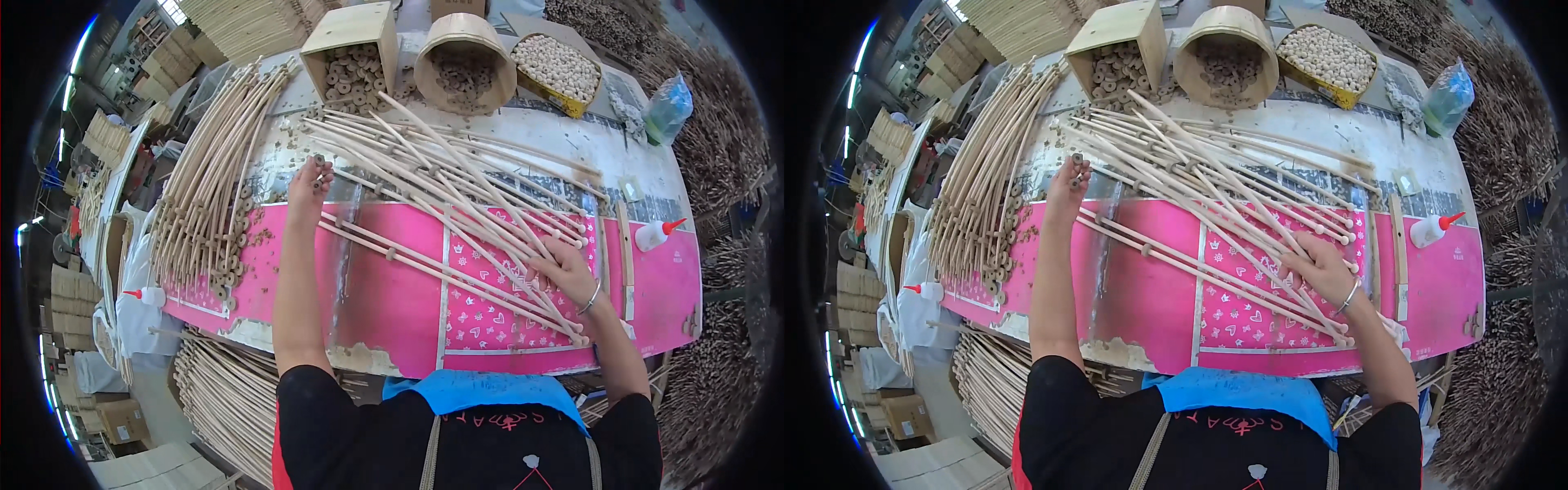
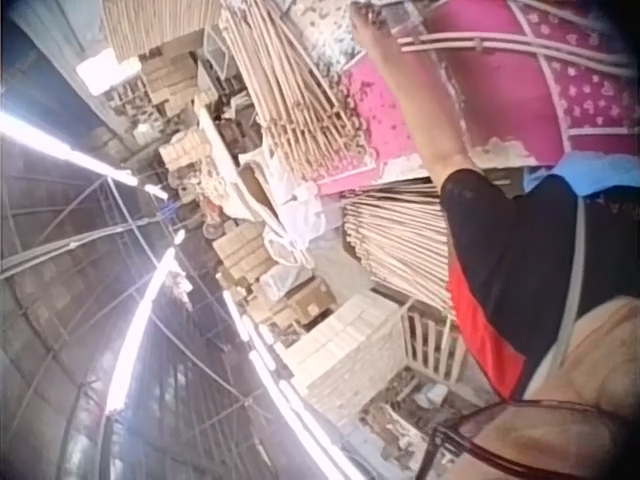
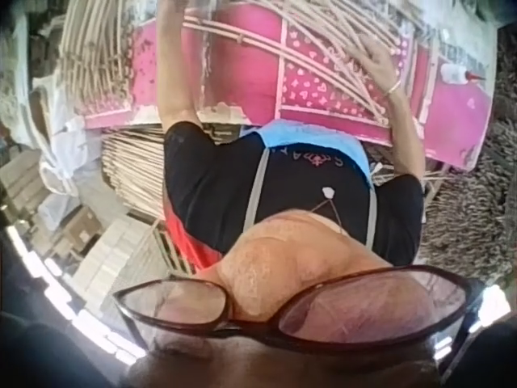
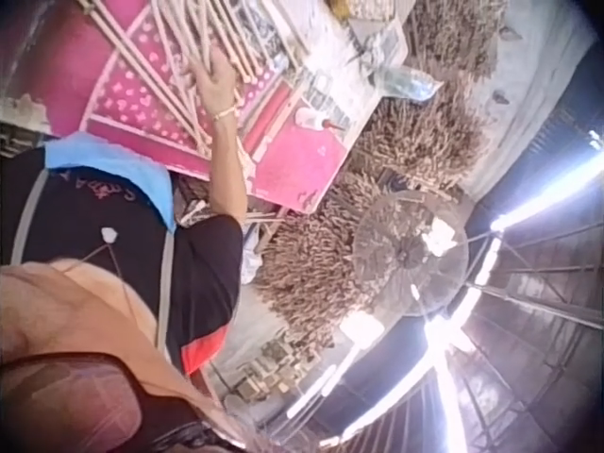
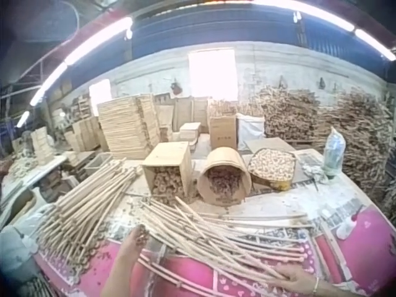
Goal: Glue and assemble wooden rings onto wooden rods to create a lattice structure.
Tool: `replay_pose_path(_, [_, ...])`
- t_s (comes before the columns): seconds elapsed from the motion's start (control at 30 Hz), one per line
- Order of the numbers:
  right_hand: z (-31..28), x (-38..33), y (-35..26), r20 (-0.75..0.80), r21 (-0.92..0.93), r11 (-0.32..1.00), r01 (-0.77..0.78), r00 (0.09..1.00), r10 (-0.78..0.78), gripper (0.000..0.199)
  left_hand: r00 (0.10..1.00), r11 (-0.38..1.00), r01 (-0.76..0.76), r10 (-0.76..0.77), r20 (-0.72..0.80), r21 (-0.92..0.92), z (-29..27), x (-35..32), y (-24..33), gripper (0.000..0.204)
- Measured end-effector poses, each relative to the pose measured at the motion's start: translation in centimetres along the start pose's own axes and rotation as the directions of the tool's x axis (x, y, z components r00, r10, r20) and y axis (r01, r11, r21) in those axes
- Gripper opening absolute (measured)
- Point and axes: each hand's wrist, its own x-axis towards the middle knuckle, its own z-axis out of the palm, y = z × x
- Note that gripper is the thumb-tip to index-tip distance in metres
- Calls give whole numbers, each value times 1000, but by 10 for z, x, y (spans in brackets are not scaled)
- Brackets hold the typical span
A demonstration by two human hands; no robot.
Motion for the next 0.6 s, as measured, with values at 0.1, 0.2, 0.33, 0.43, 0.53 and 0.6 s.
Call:
replay_pose_path(0.1, [-4, -5, 10, 25, -22, 1000, -12, 1000, 12, 17, 1000, 994, 9, -9, 5, -110, -5, 5, -2, 25])
replay_pose_path(0.2, [-3, -6, 12, 43, -19, 999, -31, 999, 32, 17, 999, 986, 14, -5, 53, -164, -6, 4, -3, 24])
replay_pose_path(0.33, [-1, -4, 20, 29, 56, 998, -29, 999, 27, 17, 996, 993, 23, -12, 92, -117, 8, -4, -2, 26])
replay_pose_path(0.43, [-2, -1, 20, 40, 42, 997, -57, 998, 56, 17, 995, 997, 35, -28, 95, -71, 16, -9, 0, 25])
replay_pose_path(0.53, [3, 7, 20, 12, 4, 1000, 0, 1000, 0, 19, 994, 997, 52, -57, 96, 57, 33, -21, 2, 23])
replay_pose_path(0.6, [17, 26, 18, -2, -49, 991, 125, 992, -125, 17, 983, 990, 95, -110, 147, 108, 43, -31, -10, 22])
